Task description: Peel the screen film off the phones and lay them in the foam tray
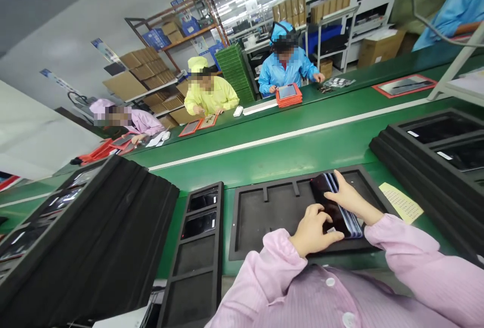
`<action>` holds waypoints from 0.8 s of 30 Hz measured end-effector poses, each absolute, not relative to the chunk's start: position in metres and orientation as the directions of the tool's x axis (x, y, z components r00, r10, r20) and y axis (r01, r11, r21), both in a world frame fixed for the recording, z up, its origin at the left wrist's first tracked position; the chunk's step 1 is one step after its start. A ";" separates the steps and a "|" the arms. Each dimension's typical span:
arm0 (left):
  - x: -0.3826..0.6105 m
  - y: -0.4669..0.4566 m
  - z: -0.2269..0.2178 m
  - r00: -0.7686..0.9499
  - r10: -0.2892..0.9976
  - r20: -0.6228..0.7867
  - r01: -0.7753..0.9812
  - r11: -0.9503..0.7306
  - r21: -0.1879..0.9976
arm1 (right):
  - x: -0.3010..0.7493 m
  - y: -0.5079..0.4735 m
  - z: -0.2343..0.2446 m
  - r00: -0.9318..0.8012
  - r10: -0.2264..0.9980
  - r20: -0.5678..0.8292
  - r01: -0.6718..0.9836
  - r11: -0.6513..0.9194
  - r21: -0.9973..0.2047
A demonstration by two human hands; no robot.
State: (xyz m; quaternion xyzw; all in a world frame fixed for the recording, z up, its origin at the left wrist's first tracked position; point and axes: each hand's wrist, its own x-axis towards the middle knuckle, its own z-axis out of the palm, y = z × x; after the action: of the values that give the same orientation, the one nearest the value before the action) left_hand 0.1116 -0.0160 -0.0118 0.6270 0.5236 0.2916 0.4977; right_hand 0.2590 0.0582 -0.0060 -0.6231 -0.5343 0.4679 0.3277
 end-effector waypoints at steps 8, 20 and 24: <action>0.115 -0.030 0.048 0.339 0.897 -0.285 -0.626 0.440 0.644 | 0.250 0.006 0.047 -0.109 0.994 0.008 0.060 0.014 -0.998; 0.115 -0.060 0.094 0.408 0.835 -0.369 -0.401 0.527 0.749 | 0.277 0.016 0.129 -0.431 0.685 0.587 0.472 0.726 -0.501; 0.115 -0.056 0.092 0.410 0.847 -0.338 -0.435 0.507 0.744 | 0.285 0.000 0.126 -0.584 0.351 0.732 0.443 0.894 -0.076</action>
State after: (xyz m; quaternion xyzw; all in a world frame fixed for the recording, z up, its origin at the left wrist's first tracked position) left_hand 0.1152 -0.0557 0.0924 0.2856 0.3610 0.4061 0.7894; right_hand 0.2852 0.0005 0.1263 -0.2235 -0.8881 -0.0573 0.3975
